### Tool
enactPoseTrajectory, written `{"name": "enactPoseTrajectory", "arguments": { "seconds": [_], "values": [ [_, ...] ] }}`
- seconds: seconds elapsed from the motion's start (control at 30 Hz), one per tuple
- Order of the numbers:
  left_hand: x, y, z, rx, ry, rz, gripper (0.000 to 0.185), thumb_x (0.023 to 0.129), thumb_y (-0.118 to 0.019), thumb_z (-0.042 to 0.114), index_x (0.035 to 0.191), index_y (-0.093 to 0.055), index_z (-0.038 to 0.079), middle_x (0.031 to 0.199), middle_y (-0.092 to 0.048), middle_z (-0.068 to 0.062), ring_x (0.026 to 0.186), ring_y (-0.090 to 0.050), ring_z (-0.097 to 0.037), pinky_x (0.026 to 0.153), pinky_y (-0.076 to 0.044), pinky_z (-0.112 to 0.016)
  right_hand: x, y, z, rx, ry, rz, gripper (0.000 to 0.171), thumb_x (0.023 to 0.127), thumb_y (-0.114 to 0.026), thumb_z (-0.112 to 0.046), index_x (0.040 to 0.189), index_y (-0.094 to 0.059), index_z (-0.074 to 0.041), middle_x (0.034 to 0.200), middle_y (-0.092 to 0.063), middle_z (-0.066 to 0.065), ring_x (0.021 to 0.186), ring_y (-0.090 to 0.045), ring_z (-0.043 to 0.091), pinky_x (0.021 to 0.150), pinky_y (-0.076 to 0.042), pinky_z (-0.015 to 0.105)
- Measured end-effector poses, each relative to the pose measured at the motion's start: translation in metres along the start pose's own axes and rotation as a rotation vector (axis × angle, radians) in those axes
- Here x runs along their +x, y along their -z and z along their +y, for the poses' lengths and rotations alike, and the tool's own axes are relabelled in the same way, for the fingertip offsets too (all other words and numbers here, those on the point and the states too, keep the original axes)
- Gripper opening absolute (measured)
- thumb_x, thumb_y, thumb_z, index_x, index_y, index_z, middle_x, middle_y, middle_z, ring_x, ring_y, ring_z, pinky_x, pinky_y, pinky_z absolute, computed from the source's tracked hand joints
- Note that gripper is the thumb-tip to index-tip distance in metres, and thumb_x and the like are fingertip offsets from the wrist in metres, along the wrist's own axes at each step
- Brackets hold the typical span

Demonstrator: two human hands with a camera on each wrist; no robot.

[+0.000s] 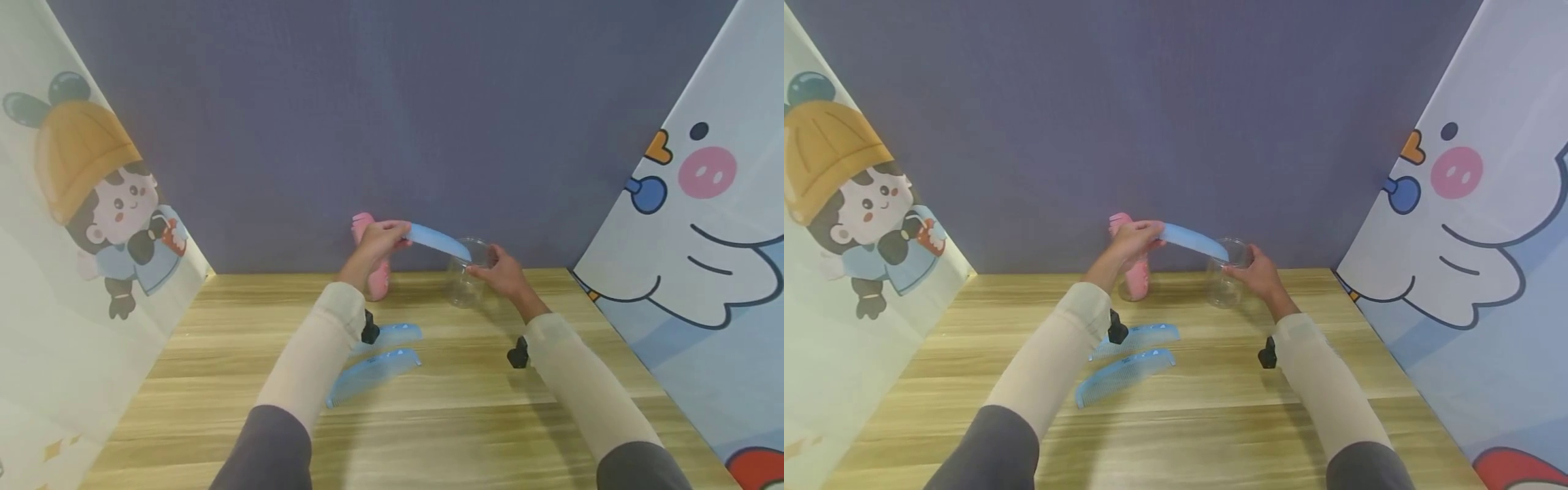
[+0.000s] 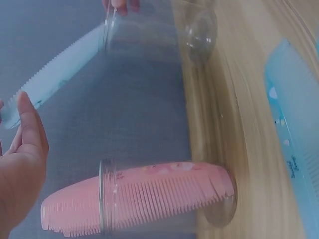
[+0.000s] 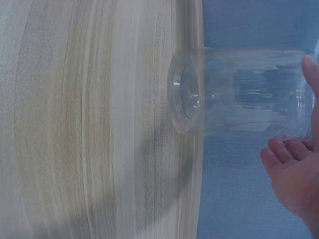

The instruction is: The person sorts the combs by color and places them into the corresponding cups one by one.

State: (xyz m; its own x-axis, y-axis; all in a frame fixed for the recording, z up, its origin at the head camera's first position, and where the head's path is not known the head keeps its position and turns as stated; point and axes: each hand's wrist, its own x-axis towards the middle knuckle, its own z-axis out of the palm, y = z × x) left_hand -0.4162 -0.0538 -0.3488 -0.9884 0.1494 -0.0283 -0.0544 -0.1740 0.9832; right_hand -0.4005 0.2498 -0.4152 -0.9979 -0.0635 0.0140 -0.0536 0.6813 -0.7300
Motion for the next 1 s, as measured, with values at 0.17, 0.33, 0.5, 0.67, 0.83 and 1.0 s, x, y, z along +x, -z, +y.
{"name": "enactPoseTrajectory", "arguments": {
  "seconds": [0.17,0.33,0.5,0.67,0.83,1.0],
  "values": [
    [0.001,-0.003,0.001,-0.097,-0.004,-0.041,0.039,0.099,-0.065,0.009,0.134,-0.061,-0.006,0.124,-0.069,-0.021,0.110,-0.071,-0.027,0.093,-0.061,-0.027,0.001,-0.002,-0.001,-0.018,0.002,0.012,0.110,0.089,-0.072,-0.057,0.162,-0.012,-0.002,0.159,-0.035,0.030,0.143,-0.040,0.046,0.116,-0.040,0.061],
    [-0.003,-0.003,0.002,-0.031,-0.021,-0.126,0.051,0.101,-0.063,0.012,0.147,-0.049,-0.003,0.147,-0.054,-0.026,0.129,-0.061,-0.035,0.106,-0.055,-0.037,0.002,-0.002,-0.001,-0.032,0.006,0.018,0.110,0.089,-0.073,-0.056,0.162,-0.012,0.000,0.157,-0.037,0.032,0.141,-0.042,0.047,0.115,-0.041,0.061],
    [-0.010,0.001,0.000,0.156,-0.039,-0.186,0.053,0.101,-0.064,0.017,0.149,-0.048,0.001,0.146,-0.056,-0.021,0.131,-0.059,-0.036,0.107,-0.054,-0.044,0.001,0.001,-0.001,-0.037,-0.004,0.004,0.111,0.088,-0.071,-0.060,0.162,-0.013,-0.001,0.157,-0.037,0.031,0.143,-0.041,0.046,0.115,-0.042,0.060],
    [-0.019,0.018,-0.003,0.302,-0.067,-0.193,0.051,0.100,-0.065,0.017,0.147,-0.051,0.003,0.144,-0.058,-0.018,0.130,-0.060,-0.035,0.106,-0.054,-0.046,0.002,-0.001,-0.005,-0.035,0.004,0.001,0.112,0.088,-0.071,-0.061,0.162,-0.013,0.000,0.158,-0.036,0.031,0.144,-0.039,0.047,0.116,-0.040,0.060],
    [-0.028,0.035,-0.006,0.468,-0.082,-0.216,0.049,0.099,-0.066,0.019,0.145,-0.054,0.007,0.146,-0.057,-0.019,0.124,-0.063,-0.035,0.106,-0.053,-0.053,0.003,-0.002,-0.003,-0.028,0.011,-0.004,0.108,0.091,-0.072,-0.053,0.162,-0.009,0.000,0.163,-0.029,0.028,0.147,-0.036,0.046,0.120,-0.036,0.058],
    [-0.037,0.045,-0.010,0.582,-0.091,-0.218,0.049,0.097,-0.069,0.017,0.143,-0.057,0.008,0.139,-0.062,-0.018,0.120,-0.066,-0.032,0.100,-0.058,-0.049,0.001,-0.002,-0.002,-0.021,0.004,-0.010,0.111,0.091,-0.072,-0.053,0.163,-0.004,-0.001,0.164,-0.026,0.030,0.148,-0.034,0.047,0.120,-0.035,0.059]
  ]
}}
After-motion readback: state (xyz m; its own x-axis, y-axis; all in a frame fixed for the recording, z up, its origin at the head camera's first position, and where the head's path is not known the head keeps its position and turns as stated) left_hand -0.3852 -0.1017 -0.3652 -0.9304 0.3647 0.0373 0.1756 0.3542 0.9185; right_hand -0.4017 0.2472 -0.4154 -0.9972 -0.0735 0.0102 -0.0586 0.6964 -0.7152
